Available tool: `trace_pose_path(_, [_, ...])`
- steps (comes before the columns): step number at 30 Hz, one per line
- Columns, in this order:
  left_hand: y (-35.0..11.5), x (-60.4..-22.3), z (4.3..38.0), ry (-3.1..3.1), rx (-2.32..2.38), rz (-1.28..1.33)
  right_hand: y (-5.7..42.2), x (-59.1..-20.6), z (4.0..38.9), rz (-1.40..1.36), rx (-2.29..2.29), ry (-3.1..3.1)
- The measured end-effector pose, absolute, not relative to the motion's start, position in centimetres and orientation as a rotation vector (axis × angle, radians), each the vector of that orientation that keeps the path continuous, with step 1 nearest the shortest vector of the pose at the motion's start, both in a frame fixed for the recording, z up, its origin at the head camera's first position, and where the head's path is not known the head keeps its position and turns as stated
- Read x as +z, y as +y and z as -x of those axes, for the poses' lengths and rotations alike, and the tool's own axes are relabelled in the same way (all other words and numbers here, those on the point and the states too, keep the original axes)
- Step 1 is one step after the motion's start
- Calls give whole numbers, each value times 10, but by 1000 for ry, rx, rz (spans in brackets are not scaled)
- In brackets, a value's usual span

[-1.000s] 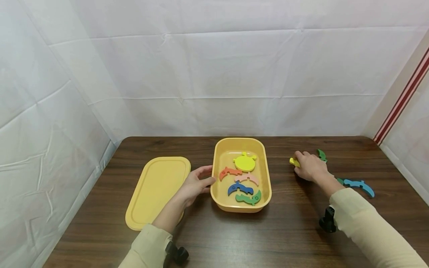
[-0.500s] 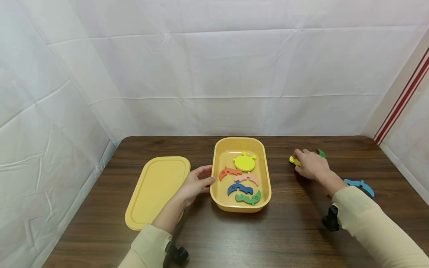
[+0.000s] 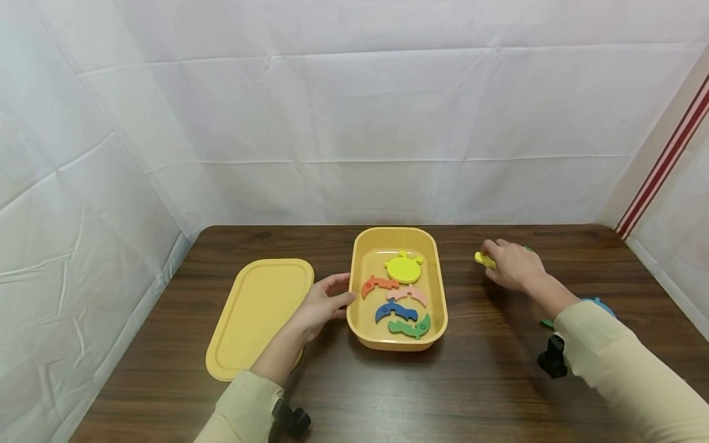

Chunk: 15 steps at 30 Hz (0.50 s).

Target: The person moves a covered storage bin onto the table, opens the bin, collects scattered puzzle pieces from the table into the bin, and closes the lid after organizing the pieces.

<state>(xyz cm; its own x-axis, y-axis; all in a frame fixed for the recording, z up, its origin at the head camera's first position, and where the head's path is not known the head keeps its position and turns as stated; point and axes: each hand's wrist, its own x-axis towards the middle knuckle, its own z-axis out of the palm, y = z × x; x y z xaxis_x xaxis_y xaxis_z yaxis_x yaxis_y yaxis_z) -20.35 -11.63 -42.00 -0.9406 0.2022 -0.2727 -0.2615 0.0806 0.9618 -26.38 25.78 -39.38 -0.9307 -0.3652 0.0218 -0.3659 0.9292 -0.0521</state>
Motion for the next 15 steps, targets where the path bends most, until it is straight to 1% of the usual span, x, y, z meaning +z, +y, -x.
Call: trace_pose_path(15, [-116, -419, 203, 2030, 1929, 64, 242, -375, 261, -733, 83, -2997])
